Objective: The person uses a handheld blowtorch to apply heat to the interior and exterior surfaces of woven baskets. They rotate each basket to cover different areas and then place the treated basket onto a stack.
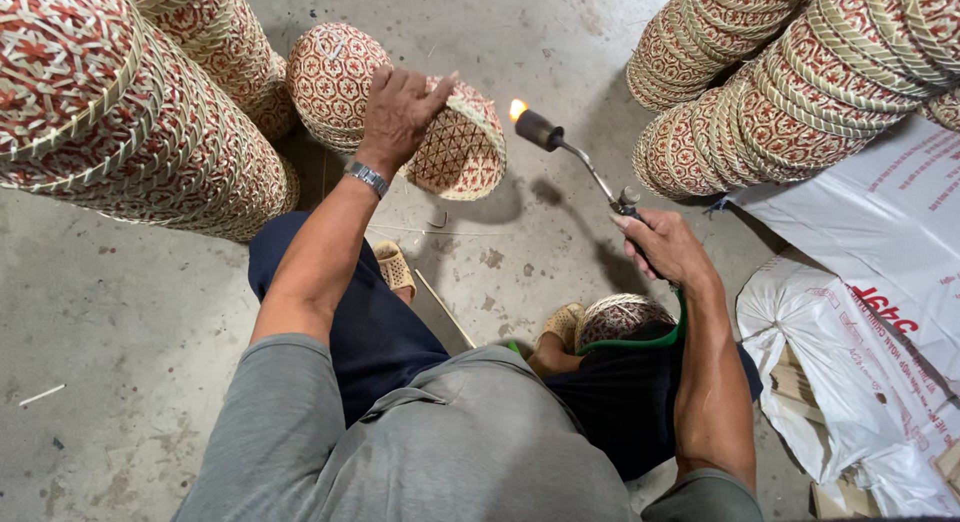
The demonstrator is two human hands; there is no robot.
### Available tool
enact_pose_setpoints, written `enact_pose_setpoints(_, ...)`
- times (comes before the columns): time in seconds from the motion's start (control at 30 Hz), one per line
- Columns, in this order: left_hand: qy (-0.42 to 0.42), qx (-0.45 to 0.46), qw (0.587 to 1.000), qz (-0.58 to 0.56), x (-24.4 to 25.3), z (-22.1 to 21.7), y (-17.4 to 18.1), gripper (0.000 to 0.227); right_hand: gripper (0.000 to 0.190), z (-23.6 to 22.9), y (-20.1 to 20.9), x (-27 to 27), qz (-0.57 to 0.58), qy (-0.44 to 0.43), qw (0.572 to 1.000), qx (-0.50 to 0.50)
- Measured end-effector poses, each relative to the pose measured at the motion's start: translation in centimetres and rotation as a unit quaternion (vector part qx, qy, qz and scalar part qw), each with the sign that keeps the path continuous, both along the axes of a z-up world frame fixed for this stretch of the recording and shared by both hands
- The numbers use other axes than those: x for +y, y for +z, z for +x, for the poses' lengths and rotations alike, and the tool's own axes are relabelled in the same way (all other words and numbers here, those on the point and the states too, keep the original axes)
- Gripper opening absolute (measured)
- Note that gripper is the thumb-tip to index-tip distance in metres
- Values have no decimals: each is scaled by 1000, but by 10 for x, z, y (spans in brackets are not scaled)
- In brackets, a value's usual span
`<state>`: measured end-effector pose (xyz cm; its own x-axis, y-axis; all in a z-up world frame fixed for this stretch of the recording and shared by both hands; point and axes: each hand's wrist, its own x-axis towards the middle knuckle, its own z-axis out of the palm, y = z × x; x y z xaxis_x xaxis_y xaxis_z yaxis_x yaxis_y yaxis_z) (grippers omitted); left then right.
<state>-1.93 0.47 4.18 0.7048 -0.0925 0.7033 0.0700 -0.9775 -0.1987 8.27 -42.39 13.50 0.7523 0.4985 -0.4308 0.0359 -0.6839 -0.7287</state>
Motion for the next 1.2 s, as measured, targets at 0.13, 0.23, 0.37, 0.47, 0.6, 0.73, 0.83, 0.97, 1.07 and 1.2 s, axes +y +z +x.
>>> enact_pose_setpoints(0.13, -6, 37, 999, -10, -1, -6, -1, 51, 39, 0, -6, -3, 33, 29, 999, 18)
enact_pose_setpoints(0.23, 14, 57, 997, -45, -3, -11, -10, 45, 39, 0, -5, 0, 19, 35, 999, -8)
enact_pose_setpoints(0.37, 29, 62, 953, -294, -15, 0, -37, 34, 37, -4, -1, 5, 8, 40, 999, -5)
enact_pose_setpoints(0.47, -57, 66, 799, -595, -16, 15, -65, 44, 42, -9, -4, 10, -9, 31, 999, -24)
enact_pose_setpoints(0.6, -187, 7, 661, -727, -16, 28, -100, 47, 39, -13, -9, 15, 15, 49, 998, -20)
enact_pose_setpoints(0.73, -169, -29, 618, -767, -18, 21, -103, 72, 39, -14, -19, 25, -9, 65, 997, -31)
enact_pose_setpoints(0.83, -102, 57, 623, -773, -8, 20, -92, 49, 42, -12, -20, 28, -9, 56, 998, -33)
enact_pose_setpoints(0.97, -212, 54, 519, -826, 0, 16, -81, 43, 41, -3, -16, 26, 7, 54, 999, -3)
enact_pose_setpoints(1.07, -163, 17, 520, -838, 11, 12, -76, 30, 43, 3, -13, 25, -3, 34, 999, -32)
enact_pose_setpoints(1.2, -111, -43, 582, -804, 26, 17, -78, 41, 40, 13, -4, 18, 68, 58, 996, -14)
